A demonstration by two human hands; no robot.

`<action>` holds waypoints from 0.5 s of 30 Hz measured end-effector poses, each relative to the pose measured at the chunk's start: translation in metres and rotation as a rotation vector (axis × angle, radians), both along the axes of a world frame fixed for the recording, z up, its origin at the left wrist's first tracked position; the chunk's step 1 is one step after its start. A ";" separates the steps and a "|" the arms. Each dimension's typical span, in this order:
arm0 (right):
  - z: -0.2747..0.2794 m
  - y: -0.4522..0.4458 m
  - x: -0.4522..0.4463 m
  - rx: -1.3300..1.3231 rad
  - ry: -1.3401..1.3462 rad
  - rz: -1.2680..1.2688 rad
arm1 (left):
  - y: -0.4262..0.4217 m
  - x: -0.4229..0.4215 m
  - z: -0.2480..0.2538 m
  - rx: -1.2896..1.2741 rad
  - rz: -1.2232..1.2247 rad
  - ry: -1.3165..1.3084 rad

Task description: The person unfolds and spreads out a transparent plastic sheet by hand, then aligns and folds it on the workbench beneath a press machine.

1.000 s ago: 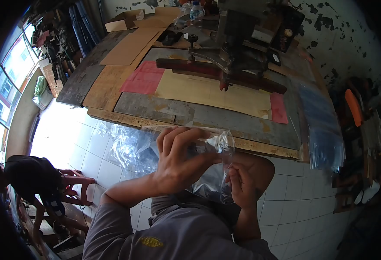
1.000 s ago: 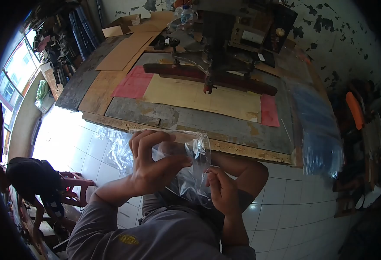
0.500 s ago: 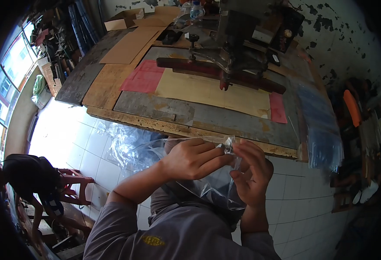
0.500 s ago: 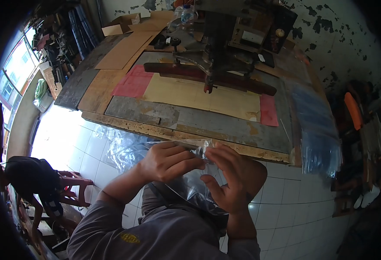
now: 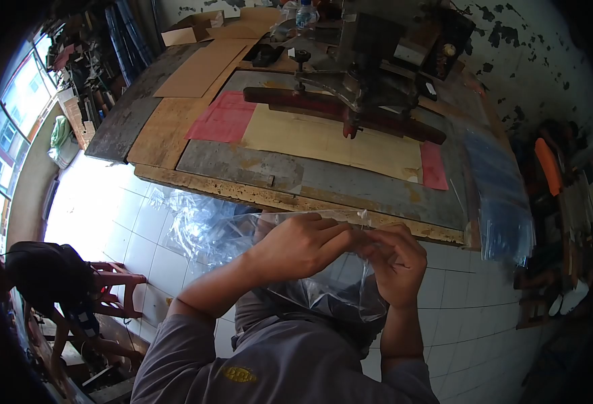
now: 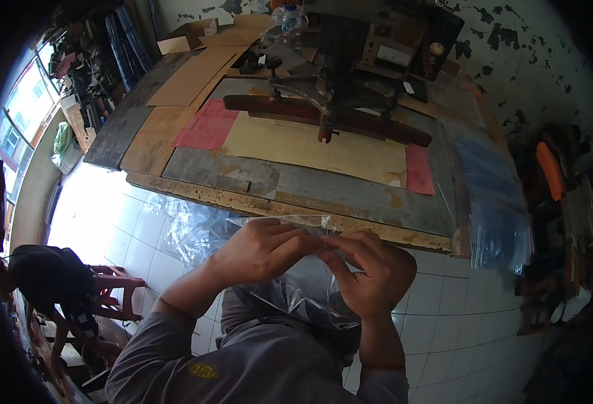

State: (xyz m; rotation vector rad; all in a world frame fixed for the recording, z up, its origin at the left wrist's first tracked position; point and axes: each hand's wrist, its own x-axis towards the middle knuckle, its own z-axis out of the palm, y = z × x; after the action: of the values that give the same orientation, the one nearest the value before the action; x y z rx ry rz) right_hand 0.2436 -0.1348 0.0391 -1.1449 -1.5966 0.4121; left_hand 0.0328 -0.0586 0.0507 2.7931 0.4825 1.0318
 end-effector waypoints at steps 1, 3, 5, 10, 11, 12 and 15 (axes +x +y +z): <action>-0.002 0.000 -0.001 -0.031 0.068 -0.018 | -0.003 0.003 0.003 -0.035 0.037 -0.059; -0.007 0.000 0.005 -0.093 0.082 -0.083 | -0.004 0.002 0.008 -0.070 0.111 -0.062; -0.007 0.001 0.009 -0.095 0.079 -0.157 | 0.000 -0.010 0.011 -0.072 0.190 0.045; -0.001 0.007 0.012 -0.049 0.031 -0.218 | 0.008 -0.023 -0.010 -0.067 0.160 0.147; 0.000 0.009 0.013 -0.010 -0.005 -0.208 | 0.008 -0.023 -0.012 -0.062 0.160 0.132; 0.000 0.011 0.014 0.030 -0.043 -0.199 | 0.008 -0.023 -0.013 -0.065 0.160 0.128; -0.001 0.010 0.017 0.065 -0.112 -0.193 | 0.009 -0.025 -0.013 -0.074 0.153 0.117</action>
State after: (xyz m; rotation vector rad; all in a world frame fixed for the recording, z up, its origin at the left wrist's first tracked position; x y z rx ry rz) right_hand 0.2607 -0.1245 0.0383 -1.2769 -1.5668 0.1708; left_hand 0.0075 -0.0496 0.0376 2.7971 0.7428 0.8602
